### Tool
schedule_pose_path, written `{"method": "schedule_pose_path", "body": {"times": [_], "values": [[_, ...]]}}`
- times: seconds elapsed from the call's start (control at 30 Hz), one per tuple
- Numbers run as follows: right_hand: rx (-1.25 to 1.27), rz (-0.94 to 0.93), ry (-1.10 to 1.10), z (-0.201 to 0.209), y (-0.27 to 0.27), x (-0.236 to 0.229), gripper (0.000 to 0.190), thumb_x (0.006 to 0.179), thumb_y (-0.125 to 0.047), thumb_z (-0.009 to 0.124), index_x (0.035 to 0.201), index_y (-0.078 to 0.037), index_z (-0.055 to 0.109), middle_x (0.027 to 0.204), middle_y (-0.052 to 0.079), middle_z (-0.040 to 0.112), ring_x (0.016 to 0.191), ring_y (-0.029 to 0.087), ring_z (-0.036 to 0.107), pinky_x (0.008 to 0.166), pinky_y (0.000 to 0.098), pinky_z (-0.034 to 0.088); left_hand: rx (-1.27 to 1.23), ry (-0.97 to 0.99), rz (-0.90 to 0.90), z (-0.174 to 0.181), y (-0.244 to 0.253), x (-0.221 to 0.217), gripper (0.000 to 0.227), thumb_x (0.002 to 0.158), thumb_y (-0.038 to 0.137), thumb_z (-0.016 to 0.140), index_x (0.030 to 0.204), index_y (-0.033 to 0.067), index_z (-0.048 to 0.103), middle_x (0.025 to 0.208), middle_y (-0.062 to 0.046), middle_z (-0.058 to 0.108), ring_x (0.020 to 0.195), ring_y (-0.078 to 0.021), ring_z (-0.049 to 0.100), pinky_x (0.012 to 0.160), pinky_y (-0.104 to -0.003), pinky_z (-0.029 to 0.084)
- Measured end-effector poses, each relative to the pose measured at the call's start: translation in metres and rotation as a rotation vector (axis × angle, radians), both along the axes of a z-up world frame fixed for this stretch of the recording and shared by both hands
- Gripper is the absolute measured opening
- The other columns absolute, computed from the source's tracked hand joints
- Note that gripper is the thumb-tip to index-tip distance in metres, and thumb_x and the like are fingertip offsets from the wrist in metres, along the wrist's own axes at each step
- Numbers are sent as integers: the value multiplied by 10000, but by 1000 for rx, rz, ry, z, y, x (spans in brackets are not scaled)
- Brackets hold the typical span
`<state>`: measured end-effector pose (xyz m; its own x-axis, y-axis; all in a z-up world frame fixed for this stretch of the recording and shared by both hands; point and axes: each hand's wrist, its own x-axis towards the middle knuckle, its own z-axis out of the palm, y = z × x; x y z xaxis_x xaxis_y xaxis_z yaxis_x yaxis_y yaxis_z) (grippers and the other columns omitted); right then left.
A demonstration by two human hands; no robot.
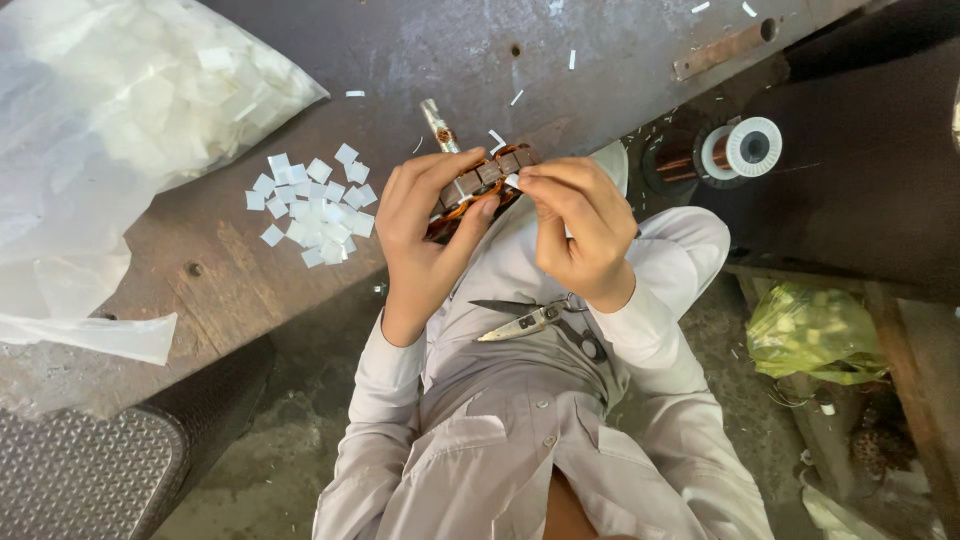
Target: The person sits on the floor and repeatedly picks up small white rectangular pieces, inserting them into slots on a copper-wound electrical component. The person adjusts the component and continues inserting pieces throughout the clip.
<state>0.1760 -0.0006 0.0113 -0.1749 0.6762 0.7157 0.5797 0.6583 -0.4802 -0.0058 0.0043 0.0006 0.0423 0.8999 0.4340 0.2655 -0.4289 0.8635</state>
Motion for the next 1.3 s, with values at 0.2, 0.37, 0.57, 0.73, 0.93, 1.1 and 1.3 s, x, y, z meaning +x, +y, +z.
{"method": "schedule_pose_path", "body": {"times": [0.2, 0.37, 0.57, 0.73, 0.93, 1.1, 1.3], "values": [[-16, 74, 147, -14, -1, 3, 242, 855, 204, 671, 1010, 20, 649, 1014, 158, 684, 851, 305, 686, 712, 362, 543, -18, -21, -21, 2, -5, 1, 358, 870, 111, 852, 1196, 59, 713, 1178, -81, 706, 1077, -245, 650, 915, -325, 502], [-74, 61, 218, -18, -5, 2, 264, 859, 221, 667, 1010, 4, 660, 999, 153, 679, 831, 280, 682, 682, 337, 525, -3, -13, -15, 3, -7, 4, 355, 861, 112, 858, 1178, 61, 708, 1171, -68, 716, 1045, -231, 648, 915, -322, 490], [-49, -15, 85, -10, -11, 1, 315, 786, 231, 653, 1005, 7, 676, 996, 158, 664, 852, 300, 689, 694, 342, 544, 44, 41, 1, 4, -6, 8, 365, 847, 114, 869, 1170, 79, 702, 1154, -36, 719, 1001, -213, 646, 881, -319, 451], [40, 13, -65, -1, -9, 7, 337, 700, 202, 687, 985, 23, 693, 969, 150, 640, 826, 321, 667, 670, 366, 535, 81, 58, -12, 4, -4, 10, 366, 855, 114, 873, 1173, 92, 692, 1161, -16, 726, 995, -199, 655, 873, -319, 435], [181, -54, -200, -8, -5, 2, 265, 728, 178, 738, 951, 46, 681, 970, 160, 647, 797, 322, 661, 628, 365, 528, 95, 95, -18, 5, 1, 9, 379, 823, 113, 877, 1161, 76, 709, 1117, -31, 723, 975, -222, 639, 821, -333, 413], [133, -27, -91, -15, -6, 4, 232, 766, 191, 718, 940, 42, 679, 979, 149, 645, 822, 328, 658, 661, 384, 531, 117, 87, -43, 6, 3, 7, 377, 850, 122, 870, 1186, 92, 702, 1145, -22, 718, 986, -213, 648, 855, -325, 434], [141, -23, -24, -19, -5, 2, 247, 747, 212, 720, 901, 24, 677, 919, 127, 616, 775, 304, 632, 635, 368, 504, 124, 95, -67, 6, 3, 6, 375, 834, 113, 862, 1175, 86, 710, 1134, -28, 724, 1002, -222, 650, 838, -328, 431]]}}
